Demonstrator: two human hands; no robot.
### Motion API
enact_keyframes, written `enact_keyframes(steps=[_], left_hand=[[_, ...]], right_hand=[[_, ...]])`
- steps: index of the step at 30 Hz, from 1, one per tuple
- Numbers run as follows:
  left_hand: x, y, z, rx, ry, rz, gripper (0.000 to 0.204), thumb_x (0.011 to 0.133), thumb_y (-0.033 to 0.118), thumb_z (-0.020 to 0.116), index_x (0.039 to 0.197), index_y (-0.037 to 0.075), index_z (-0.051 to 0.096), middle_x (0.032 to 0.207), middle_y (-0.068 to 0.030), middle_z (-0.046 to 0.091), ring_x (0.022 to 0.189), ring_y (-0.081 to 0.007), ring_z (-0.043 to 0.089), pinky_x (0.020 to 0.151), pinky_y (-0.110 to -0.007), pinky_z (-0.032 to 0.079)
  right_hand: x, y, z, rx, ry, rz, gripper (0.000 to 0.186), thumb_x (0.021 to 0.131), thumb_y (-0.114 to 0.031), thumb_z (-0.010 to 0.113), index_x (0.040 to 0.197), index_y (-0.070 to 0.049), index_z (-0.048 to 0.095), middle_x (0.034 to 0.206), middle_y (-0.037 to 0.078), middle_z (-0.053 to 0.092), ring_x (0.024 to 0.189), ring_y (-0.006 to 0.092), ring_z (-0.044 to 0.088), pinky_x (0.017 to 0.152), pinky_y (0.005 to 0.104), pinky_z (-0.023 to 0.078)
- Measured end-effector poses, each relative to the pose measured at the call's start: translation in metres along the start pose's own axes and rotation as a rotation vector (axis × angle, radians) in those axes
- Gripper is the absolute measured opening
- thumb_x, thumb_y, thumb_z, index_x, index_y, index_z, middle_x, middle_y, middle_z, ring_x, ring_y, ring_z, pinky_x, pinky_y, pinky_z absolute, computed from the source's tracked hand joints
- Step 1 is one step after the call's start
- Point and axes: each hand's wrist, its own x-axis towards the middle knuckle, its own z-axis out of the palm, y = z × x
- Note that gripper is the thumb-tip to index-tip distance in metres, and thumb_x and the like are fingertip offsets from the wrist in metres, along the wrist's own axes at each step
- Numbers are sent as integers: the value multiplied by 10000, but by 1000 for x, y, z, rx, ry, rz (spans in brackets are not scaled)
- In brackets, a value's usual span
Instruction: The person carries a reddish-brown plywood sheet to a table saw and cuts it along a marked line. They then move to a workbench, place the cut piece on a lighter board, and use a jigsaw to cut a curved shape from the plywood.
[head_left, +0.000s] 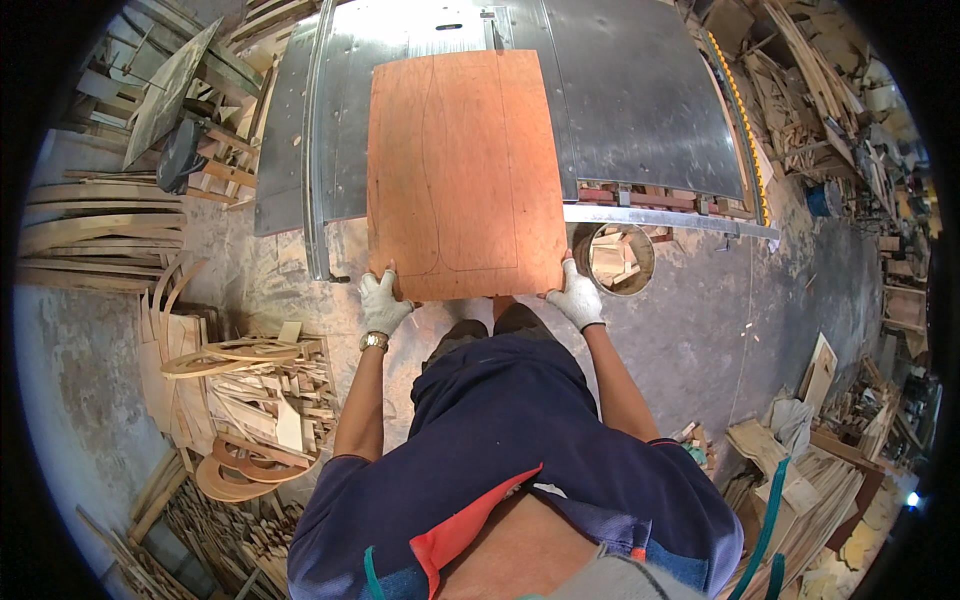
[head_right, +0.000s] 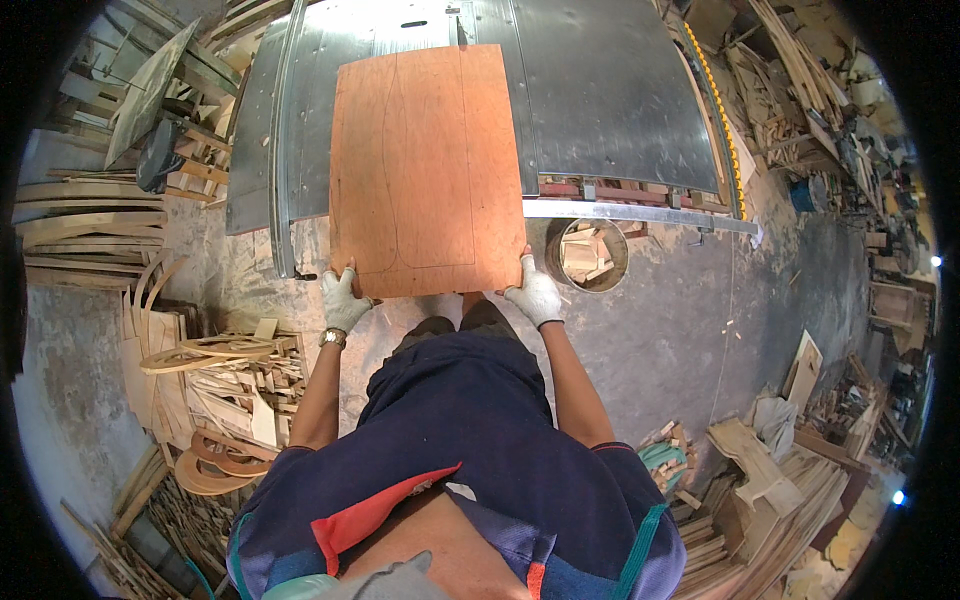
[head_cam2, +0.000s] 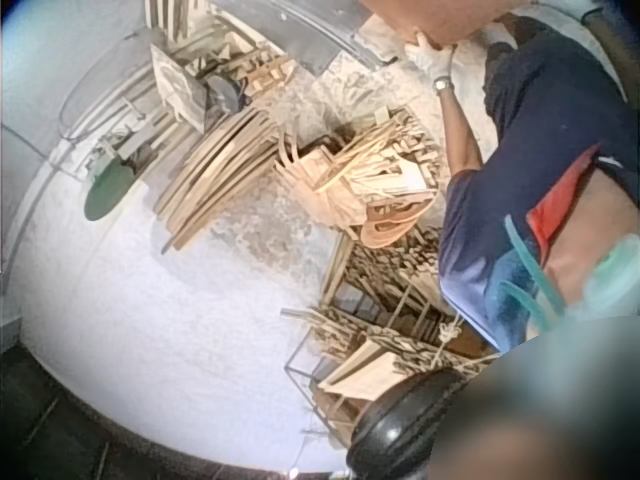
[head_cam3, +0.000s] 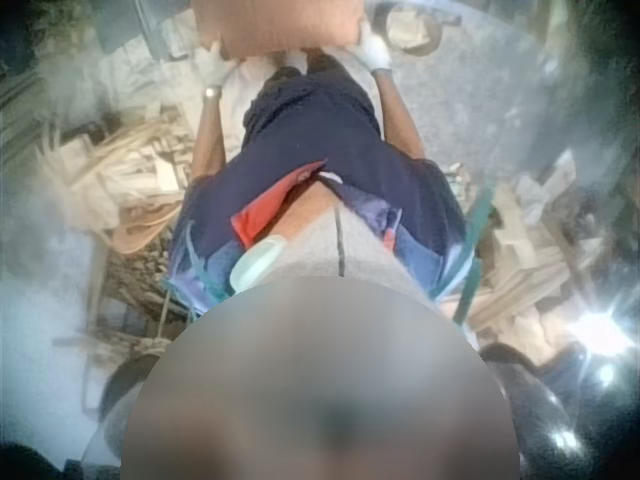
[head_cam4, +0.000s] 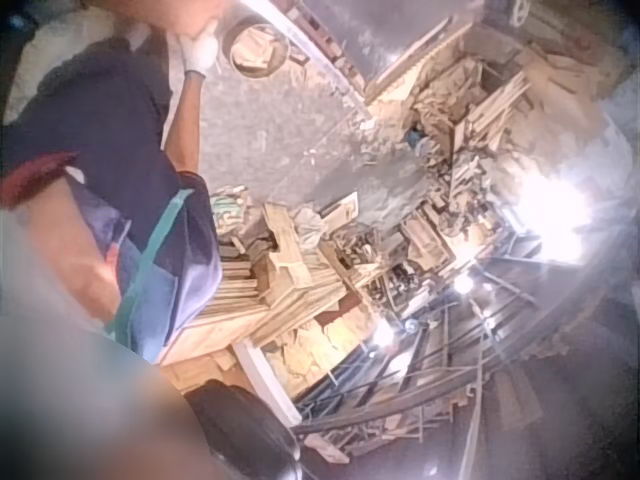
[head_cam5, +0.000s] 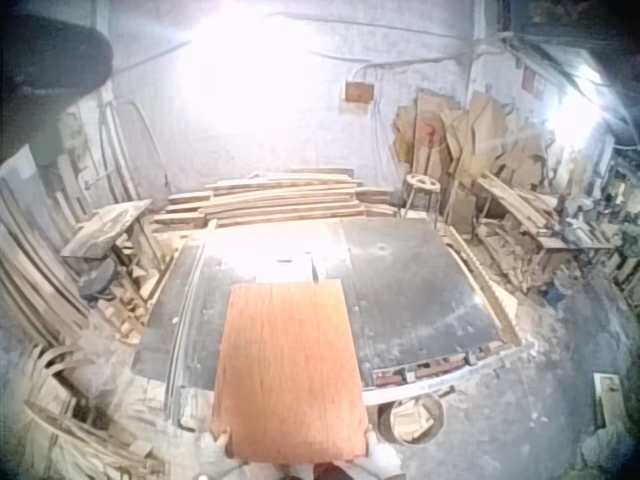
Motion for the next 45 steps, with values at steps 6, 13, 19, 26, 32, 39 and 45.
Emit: enact_keyframes(steps=[6, 13, 19, 26, 32, 39, 45], left_hand=[[7, 0, -2, -14, -72, -56, 1153, 539, 375, 979, 1534, 150, 441, 1344, -277, 415, 1278, -451, 420, 1060, -475, 426], [13, 2, -5, 3, -38, -38, 1142, 544, 383, 974, 1530, 154, 447, 1308, -270, 428, 1265, -456, 427, 1056, -480, 425], [21, 0, -1, 21, -13, -16, 1150, 539, 386, 973, 1531, 150, 442, 1274, -260, 440, 1234, -454, 438, 1030, -484, 437], [31, 0, -4, -3, -77, -47, 1206, 512, 397, 984, 1545, 140, 416, 1341, -297, 427, 1258, -474, 442, 1026, -487, 446], [39, 2, -7, 11, -83, -54, 1226, 510, 406, 984, 1559, 154, 402, 1412, -319, 397, 1293, -482, 431, 1047, -470, 444], [48, -1, -2, 14, 10, 1, 1148, 535, 418, 967, 1527, 156, 453, 1226, -248, 454, 1202, -448, 451, 1019, -480, 435], [58, -4, 2, 16, 24, 13, 1153, 526, 426, 968, 1525, 157, 459, 1220, -246, 459, 1196, -445, 454, 1013, -483, 433]], right_hand=[[6, -2, -2, 2, -18, 13, 1201, 690, -490, 859, 1596, -37, 213, 968, 295, 706, 858, 449, 701, 738, 504, 551], [12, -7, -6, 6, -32, 20, 1204, 688, -501, 856, 1600, -53, 210, 978, 310, 702, 876, 459, 701, 757, 509, 559], [21, 0, -1, 2, -13, 26, 1199, 687, -485, 866, 1610, -96, 208, 959, 316, 697, 835, 465, 699, 724, 517, 551], [29, 0, 2, 3, 3, 15, 1208, 681, -487, 868, 1610, -87, 207, 956, 320, 697, 843, 466, 702, 734, 511, 557], [36, 0, 0, 0, 29, -32, 1202, 684, -492, 856, 1603, -57, 214, 916, 315, 695, 833, 462, 699, 738, 523, 560], [43, -9, -8, -29, -1, -5, 1183, 713, -491, 835, 1614, -75, 191, 928, 319, 696, 840, 455, 704, 737, 521, 562], [51, -13, -13, -42, -8, 5, 1155, 728, -474, 821, 1616, -89, 191, 926, 317, 698, 842, 458, 705, 737, 520, 565]])
